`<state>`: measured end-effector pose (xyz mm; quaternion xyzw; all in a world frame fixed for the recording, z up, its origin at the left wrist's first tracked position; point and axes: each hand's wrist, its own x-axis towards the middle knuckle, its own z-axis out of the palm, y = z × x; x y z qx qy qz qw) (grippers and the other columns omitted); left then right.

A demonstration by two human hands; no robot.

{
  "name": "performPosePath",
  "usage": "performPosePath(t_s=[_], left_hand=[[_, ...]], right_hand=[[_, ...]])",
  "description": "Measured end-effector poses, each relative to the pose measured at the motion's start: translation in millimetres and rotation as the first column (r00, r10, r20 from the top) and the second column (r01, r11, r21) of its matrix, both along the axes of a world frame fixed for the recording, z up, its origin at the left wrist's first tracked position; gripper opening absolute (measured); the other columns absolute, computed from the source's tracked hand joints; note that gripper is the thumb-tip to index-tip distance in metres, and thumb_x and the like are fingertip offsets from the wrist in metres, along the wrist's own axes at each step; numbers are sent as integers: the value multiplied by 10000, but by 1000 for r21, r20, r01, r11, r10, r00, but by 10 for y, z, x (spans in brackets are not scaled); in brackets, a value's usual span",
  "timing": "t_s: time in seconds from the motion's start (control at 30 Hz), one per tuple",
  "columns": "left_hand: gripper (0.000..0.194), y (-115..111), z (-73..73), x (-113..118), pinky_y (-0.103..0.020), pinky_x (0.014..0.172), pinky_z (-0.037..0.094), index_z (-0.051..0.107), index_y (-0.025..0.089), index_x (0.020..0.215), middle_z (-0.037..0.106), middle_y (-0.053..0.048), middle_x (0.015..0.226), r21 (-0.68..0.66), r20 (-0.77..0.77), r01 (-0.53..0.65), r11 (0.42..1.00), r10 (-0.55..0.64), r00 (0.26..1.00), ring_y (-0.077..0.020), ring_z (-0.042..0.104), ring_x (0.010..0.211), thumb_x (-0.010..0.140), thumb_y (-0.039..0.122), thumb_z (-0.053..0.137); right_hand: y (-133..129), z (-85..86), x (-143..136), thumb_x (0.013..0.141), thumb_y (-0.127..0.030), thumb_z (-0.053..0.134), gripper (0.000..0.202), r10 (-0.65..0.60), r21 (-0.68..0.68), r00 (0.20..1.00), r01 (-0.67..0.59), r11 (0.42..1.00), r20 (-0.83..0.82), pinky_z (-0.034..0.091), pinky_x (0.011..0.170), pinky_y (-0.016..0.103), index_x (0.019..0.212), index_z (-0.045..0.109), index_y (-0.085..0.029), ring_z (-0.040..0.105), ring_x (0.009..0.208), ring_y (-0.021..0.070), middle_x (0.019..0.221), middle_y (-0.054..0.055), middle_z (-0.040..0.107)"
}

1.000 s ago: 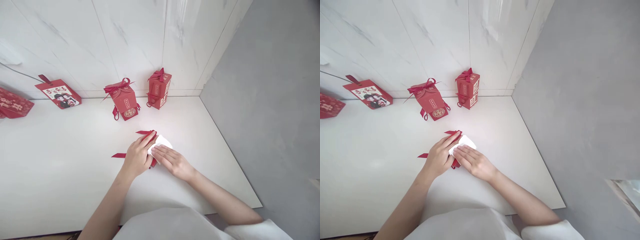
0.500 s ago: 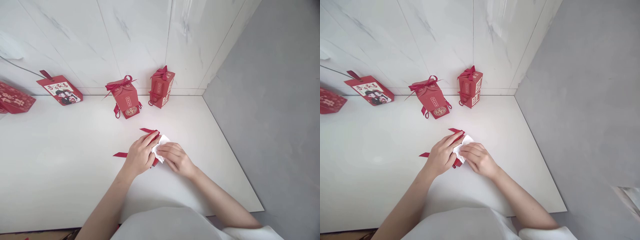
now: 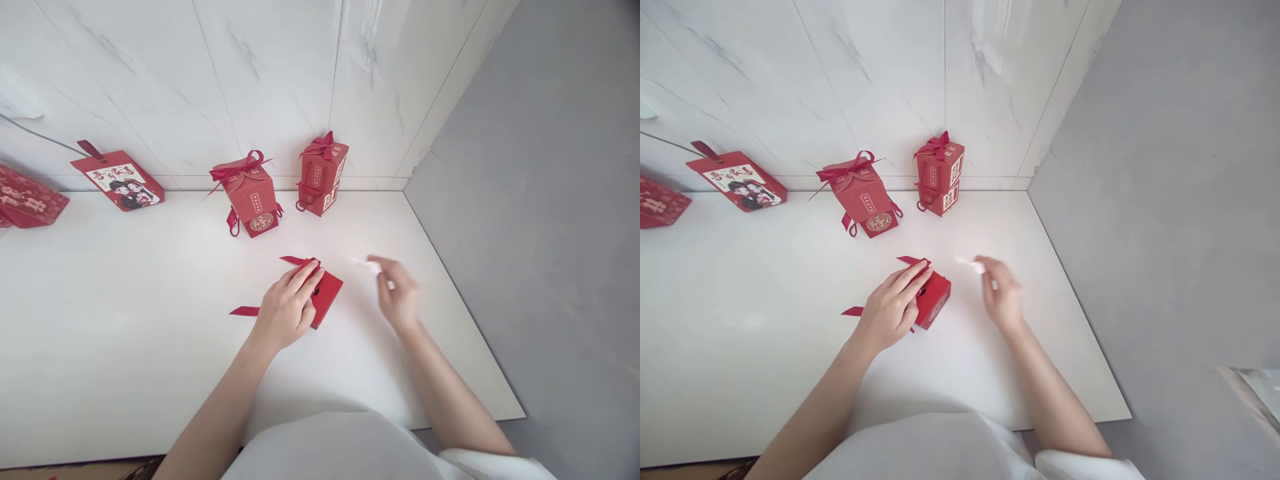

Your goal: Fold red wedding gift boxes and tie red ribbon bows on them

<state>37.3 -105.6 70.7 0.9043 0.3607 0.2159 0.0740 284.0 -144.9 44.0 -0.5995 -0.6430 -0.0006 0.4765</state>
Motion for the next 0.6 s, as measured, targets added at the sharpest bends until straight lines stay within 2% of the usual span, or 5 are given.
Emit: performPosePath(t_s=[0.1, 0.17, 0.4, 0.5, 0.6], left_hand=[[578, 12, 20, -59, -387, 1051, 472, 388, 236, 1467, 395, -40, 1529, -24, 33, 24, 999, -23, 999, -227, 479, 1311, 902, 113, 396], [572, 26, 43, -98, -388, 1071, 453, 333, 237, 1489, 376, -66, 1533, -44, 80, -14, 999, 17, 997, -228, 460, 1335, 928, 164, 419], [461, 107, 116, -187, -423, 1083, 426, 433, 256, 1407, 478, -91, 1436, -218, 229, -186, 958, 235, 945, -246, 474, 1322, 955, 335, 477], [422, 149, 171, -291, -382, 1053, 466, 495, 285, 1355, 511, -67, 1414, -492, 312, -61, 868, 241, 919, -230, 506, 1295, 948, 393, 493], [444, 197, 219, -437, -375, 1034, 485, 513, 305, 1337, 560, -52, 1367, -633, 335, 19, 774, 252, 908, -218, 558, 1232, 910, 415, 559]], right_hand=[[-125, 41, 490, 984, -253, 379, 303, -441, 133, 890, 426, 895, 117, 518, 882, 426, 1123, 635, -170, 644, 1061, 278, 1139, 149, 680], [-255, -33, 757, 966, -240, 418, 278, -533, 167, 814, 506, 846, 231, 487, 923, 445, 1111, 638, -151, 630, 1079, 296, 1113, 155, 689], [-561, -455, 860, 935, -223, 428, 271, -287, -391, 777, 553, 735, 560, 509, 705, 413, 1028, 673, -151, 648, 935, 304, 1040, 147, 707], [-463, -191, 646, 947, -274, 448, 267, -204, -546, 904, 395, 739, 377, 533, 770, 446, 1022, 684, -174, 669, 965, 297, 1095, 132, 705], [-253, 314, 290, 983, -321, 436, 269, 183, -566, 983, -156, 810, -9, 545, 869, 371, 1134, 652, -269, 646, 1090, 222, 1208, 51, 671]])
